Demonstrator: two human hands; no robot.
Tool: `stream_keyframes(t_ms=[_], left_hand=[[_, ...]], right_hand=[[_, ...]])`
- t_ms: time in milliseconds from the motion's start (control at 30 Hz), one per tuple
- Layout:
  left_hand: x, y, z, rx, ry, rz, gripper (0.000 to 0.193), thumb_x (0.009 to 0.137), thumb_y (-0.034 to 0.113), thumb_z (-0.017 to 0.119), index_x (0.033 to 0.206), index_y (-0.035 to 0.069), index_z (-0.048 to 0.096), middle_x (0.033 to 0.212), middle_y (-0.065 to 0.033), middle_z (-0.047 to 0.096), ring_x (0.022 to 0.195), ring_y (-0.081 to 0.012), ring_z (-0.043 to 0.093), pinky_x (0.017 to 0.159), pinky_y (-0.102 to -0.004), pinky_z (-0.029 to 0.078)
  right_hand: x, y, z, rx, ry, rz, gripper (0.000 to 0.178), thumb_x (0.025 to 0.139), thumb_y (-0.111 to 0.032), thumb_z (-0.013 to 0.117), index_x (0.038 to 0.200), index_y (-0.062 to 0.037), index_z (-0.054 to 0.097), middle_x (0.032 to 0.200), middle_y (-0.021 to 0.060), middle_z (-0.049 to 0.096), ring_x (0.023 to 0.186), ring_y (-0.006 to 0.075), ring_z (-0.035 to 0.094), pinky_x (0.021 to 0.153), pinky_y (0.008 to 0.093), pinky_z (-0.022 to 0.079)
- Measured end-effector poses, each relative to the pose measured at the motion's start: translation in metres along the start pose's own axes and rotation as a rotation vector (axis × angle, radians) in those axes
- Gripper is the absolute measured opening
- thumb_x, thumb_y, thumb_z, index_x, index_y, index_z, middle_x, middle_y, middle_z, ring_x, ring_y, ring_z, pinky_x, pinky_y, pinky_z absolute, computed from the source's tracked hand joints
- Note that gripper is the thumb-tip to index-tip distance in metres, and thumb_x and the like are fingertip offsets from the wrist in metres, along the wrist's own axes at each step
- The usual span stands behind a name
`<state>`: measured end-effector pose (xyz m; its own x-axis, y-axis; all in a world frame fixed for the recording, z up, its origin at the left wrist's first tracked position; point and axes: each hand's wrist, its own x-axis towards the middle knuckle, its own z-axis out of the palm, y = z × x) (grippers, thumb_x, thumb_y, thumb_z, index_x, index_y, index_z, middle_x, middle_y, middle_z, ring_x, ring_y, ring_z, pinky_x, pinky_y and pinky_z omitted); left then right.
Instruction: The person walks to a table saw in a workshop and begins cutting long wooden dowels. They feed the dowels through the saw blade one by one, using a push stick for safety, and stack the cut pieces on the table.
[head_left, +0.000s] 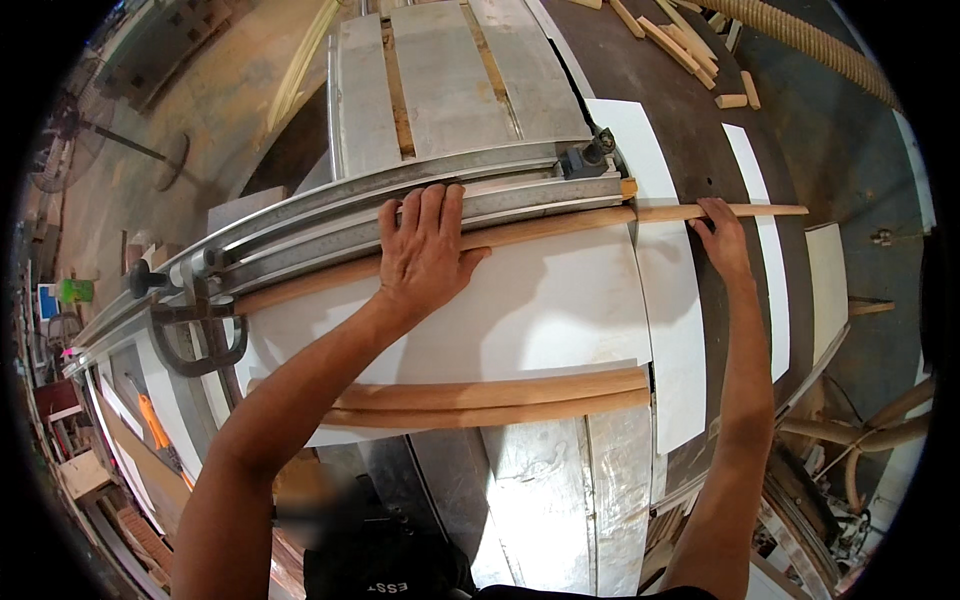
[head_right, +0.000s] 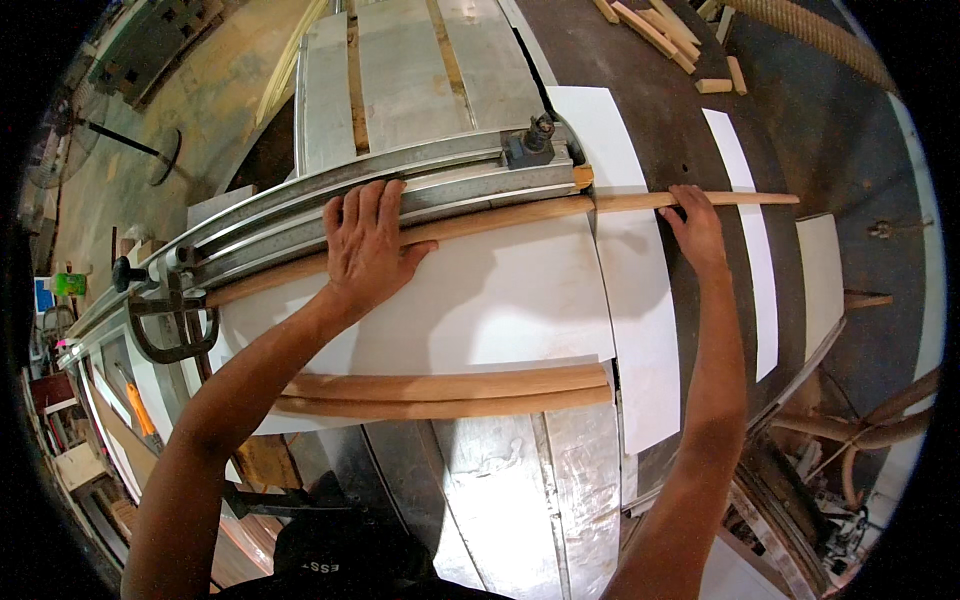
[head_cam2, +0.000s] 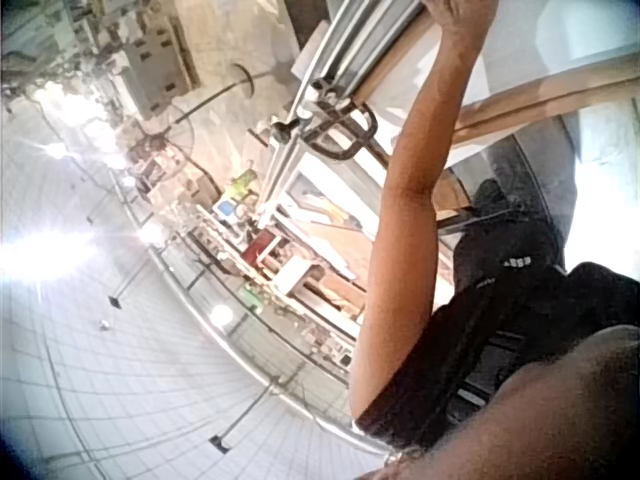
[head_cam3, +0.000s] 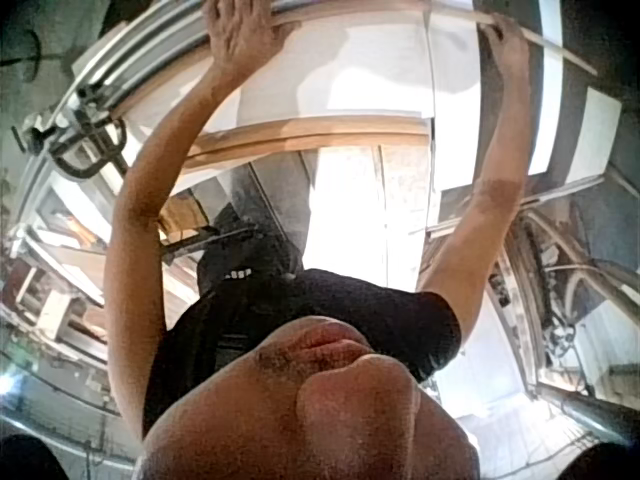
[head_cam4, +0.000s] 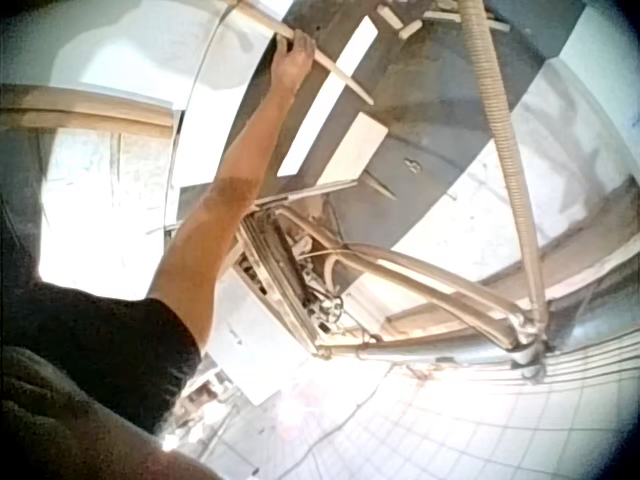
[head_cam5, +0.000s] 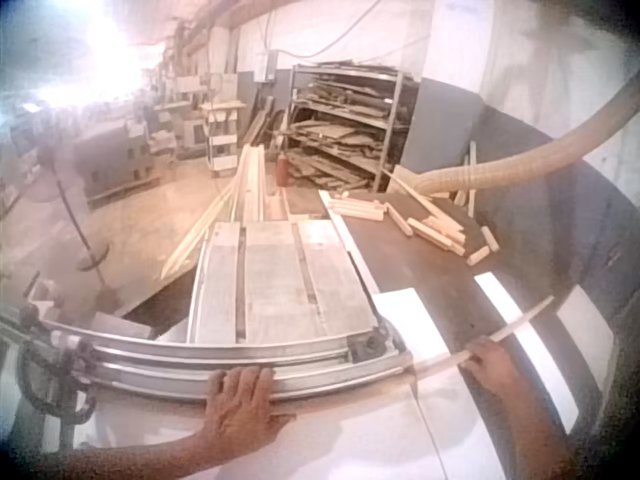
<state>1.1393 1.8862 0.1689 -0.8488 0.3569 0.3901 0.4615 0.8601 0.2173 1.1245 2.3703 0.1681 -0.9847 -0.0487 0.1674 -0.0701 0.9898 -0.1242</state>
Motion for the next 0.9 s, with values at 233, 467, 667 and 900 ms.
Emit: stream_keyframes(t_ms=[233,467,667,900], left_hand=[[-0.003,0.004,-0.006,-0.042,0.052,0.000,0.083,0.069,0.037,0.086,0.134,0.003,0.046,0.122,-0.0129,0.050,0.113,-0.0307,0.047,0.099,-0.0472,0.031],[-0.008,0.005,-0.006,-0.064,0.102,-0.001,0.082,0.068,0.032,0.088,0.132,0.001,0.047,0.119,-0.0134,0.050,0.110,-0.0302,0.047,0.100,-0.0483,0.031],[-0.007,0.013,-0.009,-0.071,0.043,-0.049,0.082,0.070,0.034,0.086,0.135,-0.001,0.049,0.125,-0.0148,0.050,0.117,-0.0314,0.045,0.106,-0.0487,0.029],[-0.011,0.006,-0.011,-0.058,-0.003,-0.073,0.082,0.072,0.035,0.084,0.137,0.001,0.048,0.127,-0.0154,0.050,0.121,-0.0317,0.045,0.108,-0.0496,0.027]], right_hand=[[-0.029,0.009,-0.014,0.022,-0.037,0.083,0.044,0.086,-0.017,0.074,0.126,-0.0011,0.063,0.135,0.0192,0.059,0.128,0.0353,0.053,0.109,0.0434,0.043],[-0.070,-0.001,-0.030,0.006,-0.135,0.112,0.047,0.084,-0.011,0.074,0.129,-0.0024,0.060,0.131,0.0199,0.059,0.124,0.0379,0.054,0.108,0.0435,0.043],[-0.096,0.022,-0.027,0.014,-0.070,0.031,0.042,0.082,-0.003,0.071,0.123,-0.0011,0.061,0.131,0.0202,0.058,0.126,0.0382,0.052,0.109,0.0442,0.041],[-0.101,-0.011,-0.050,0.020,-0.186,0.034,0.041,0.085,-0.002,0.070,0.125,-0.0030,0.061,0.130,0.0188,0.057,0.125,0.0376,0.051,0.108,0.0440,0.042]])
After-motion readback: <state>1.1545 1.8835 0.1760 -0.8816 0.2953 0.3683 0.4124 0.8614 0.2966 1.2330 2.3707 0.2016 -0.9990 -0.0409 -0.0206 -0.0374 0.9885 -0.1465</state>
